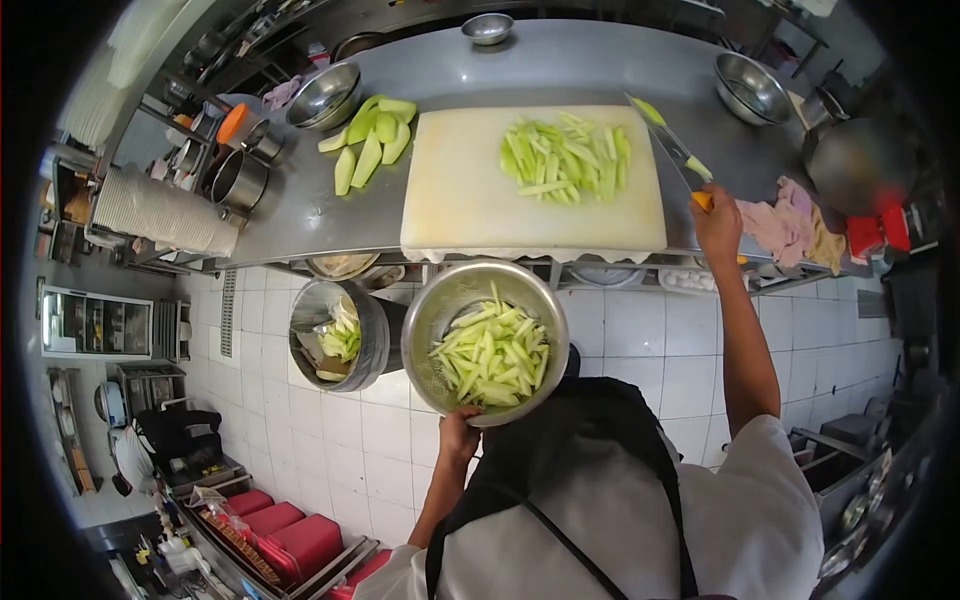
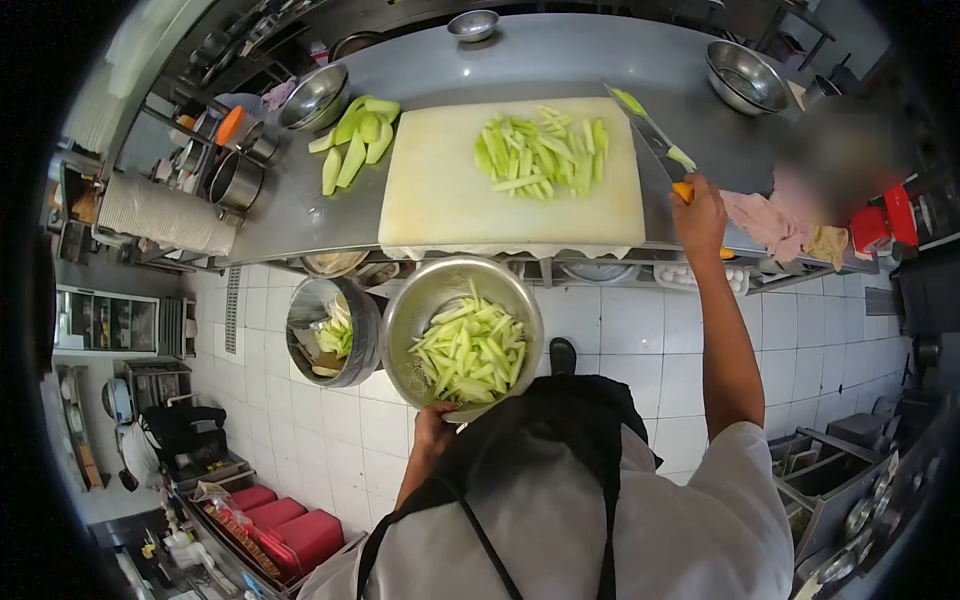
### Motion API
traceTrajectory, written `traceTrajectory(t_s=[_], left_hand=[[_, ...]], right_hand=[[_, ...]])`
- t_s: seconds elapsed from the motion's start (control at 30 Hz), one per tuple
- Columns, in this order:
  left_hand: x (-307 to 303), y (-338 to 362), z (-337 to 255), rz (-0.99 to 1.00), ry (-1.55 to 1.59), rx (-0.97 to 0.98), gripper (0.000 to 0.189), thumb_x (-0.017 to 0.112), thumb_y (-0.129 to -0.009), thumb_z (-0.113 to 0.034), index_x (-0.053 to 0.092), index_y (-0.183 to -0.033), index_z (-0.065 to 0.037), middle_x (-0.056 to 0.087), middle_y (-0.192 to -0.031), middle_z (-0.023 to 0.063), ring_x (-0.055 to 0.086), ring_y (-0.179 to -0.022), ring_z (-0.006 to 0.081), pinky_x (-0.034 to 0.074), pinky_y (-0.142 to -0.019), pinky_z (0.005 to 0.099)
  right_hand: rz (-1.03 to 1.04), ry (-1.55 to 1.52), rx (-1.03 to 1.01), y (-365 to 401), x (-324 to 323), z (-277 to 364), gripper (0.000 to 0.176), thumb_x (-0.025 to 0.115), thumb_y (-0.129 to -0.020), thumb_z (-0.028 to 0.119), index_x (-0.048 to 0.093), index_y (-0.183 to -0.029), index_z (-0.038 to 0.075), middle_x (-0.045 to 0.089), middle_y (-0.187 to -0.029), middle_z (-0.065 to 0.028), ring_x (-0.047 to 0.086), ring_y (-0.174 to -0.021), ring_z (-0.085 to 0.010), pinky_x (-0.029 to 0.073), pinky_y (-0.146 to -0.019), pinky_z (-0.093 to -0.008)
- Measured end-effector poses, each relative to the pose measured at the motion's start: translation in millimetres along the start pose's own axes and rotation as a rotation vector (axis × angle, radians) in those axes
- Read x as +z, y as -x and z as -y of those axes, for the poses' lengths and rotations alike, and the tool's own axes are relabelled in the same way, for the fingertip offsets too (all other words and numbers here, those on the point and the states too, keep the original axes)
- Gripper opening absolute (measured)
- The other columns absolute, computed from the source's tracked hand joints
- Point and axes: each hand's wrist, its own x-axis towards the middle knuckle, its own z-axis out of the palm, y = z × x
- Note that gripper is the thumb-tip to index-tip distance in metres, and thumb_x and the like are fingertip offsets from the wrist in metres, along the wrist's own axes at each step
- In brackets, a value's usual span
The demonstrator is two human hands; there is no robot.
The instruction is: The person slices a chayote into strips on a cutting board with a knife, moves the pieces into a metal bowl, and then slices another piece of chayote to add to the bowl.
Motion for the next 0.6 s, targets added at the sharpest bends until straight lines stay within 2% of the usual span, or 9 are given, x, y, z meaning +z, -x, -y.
traceTrajectory(t_s=[0.3, 0.5, 0.6], left_hand=[[32.7, 6.2, 28.7, -0.03, -0.086, -0.088, 0.052, 0.057, -0.082, 0.008, 0.045, -0.132, 0.014, 0.058, -0.121, 0.0227, 0.063, -0.104, 0.0371, 0.056, -0.089, 0.0491], [34.6, 15.4, 24.0, -0.066, -0.078, -0.062, 0.05, 0.056, -0.084, 0.007, 0.044, -0.131, 0.015, 0.058, -0.119, 0.023, 0.065, -0.099, 0.0363, 0.057, -0.083, 0.0471], [40.7, 28.4, 18.5, -0.071, -0.077, -0.038, 0.05, 0.055, -0.084, 0.007, 0.043, -0.132, 0.016, 0.058, -0.119, 0.0244, 0.065, -0.097, 0.037, 0.058, -0.081, 0.0478]], right_hand=[[-0.061, -0.013, -0.033, -1.7, 10.1, -47.1, 0.035, 0.083, -0.079, 0.013, 0.067, -0.109, 0.004, 0.069, -0.101, -0.0188, 0.066, -0.095, -0.0388, 0.052, -0.083, -0.0459], [0.088, 0.062, 0.065, -15.0, 21.5, -62.8, 0.037, 0.081, -0.083, 0.023, 0.066, -0.109, 0.001, 0.071, -0.103, -0.0192, 0.067, -0.095, -0.0395, 0.053, -0.082, -0.0436], [0.152, 0.229, 0.118, -37.0, 10.8, -55.9, 0.041, 0.078, -0.085, 0.03, 0.067, -0.115, 0.004, 0.07, -0.105, -0.0208, 0.066, -0.097, -0.0411, 0.052, -0.083, -0.0475]])
